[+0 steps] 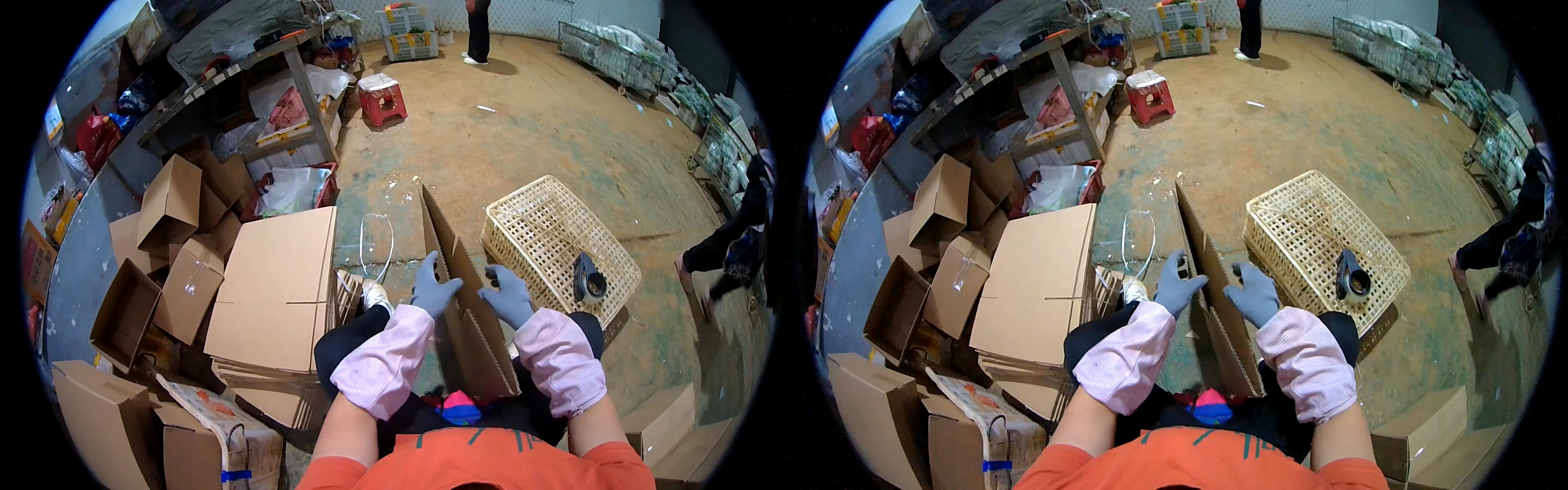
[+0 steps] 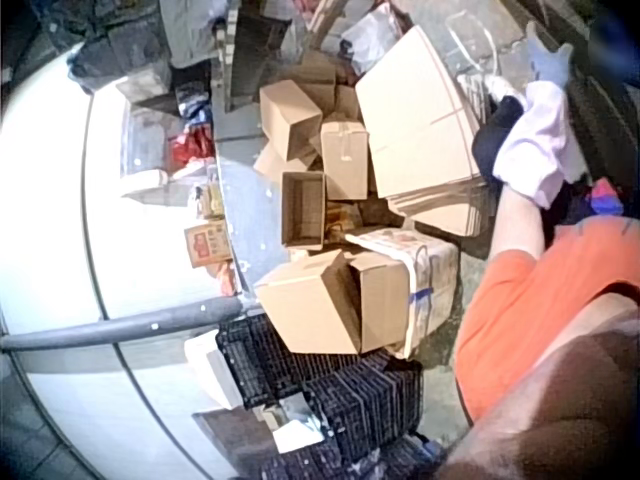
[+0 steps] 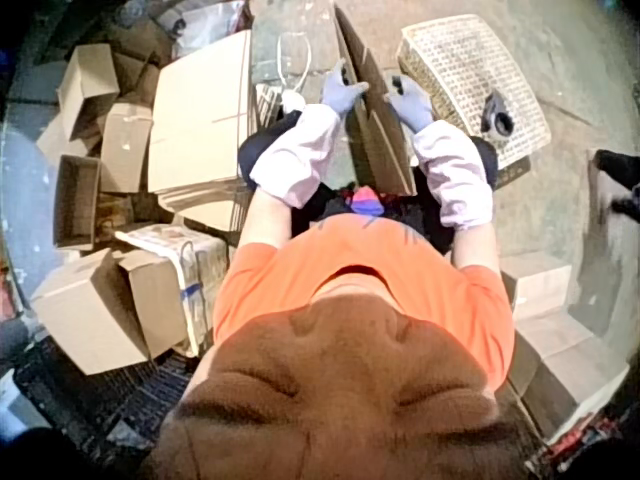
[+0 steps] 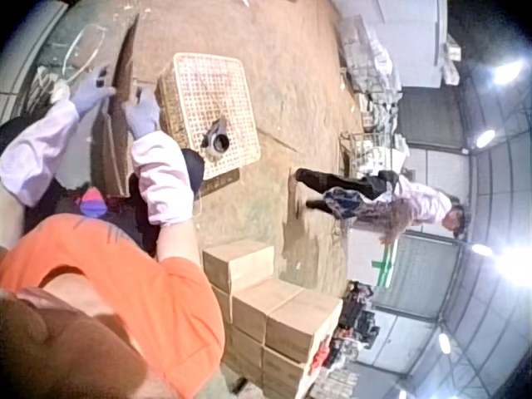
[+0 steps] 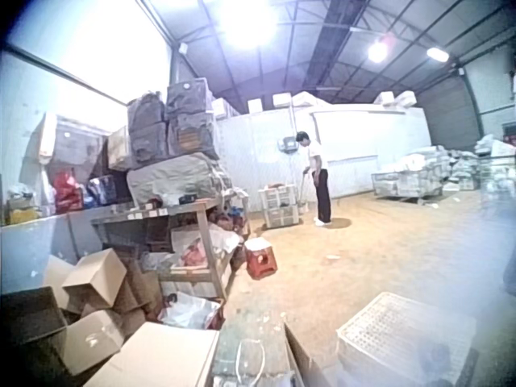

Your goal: The person unfolds cardboard sheets to form boxes and applies adhesive tape with a dispenser to secure the bottoms and tops.

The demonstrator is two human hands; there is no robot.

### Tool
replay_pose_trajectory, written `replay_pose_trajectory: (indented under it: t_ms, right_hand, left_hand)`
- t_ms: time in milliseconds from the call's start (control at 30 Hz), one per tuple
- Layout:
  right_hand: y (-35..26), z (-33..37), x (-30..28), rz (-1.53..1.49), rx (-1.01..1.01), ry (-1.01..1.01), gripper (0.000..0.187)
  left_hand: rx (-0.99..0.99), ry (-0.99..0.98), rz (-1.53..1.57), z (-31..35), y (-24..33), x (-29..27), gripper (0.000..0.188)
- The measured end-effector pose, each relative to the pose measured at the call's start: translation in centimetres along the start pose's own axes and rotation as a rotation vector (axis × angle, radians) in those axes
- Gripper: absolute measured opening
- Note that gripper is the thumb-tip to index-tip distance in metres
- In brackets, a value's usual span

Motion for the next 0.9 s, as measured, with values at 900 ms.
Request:
replay_pose_trajectory:
  t_ms: [900]
  right_hand:
    - [11.1, -5.2, -10.4, 0.646, 0.262, -0.129, 0.033]
  left_hand:
    - [0.283, -0.229, -0.918, -3.5, -1.3, -9.3, 0.029]
Point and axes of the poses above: each hand's wrist, its own z-axis away from the middle knuckle, its own x-axis out of the palm, y = z × x, the point moved 5 cm from there along -z, towards the middle knuckle, and after that the axes turned 7 degrees about x, right-handed, at the moved point
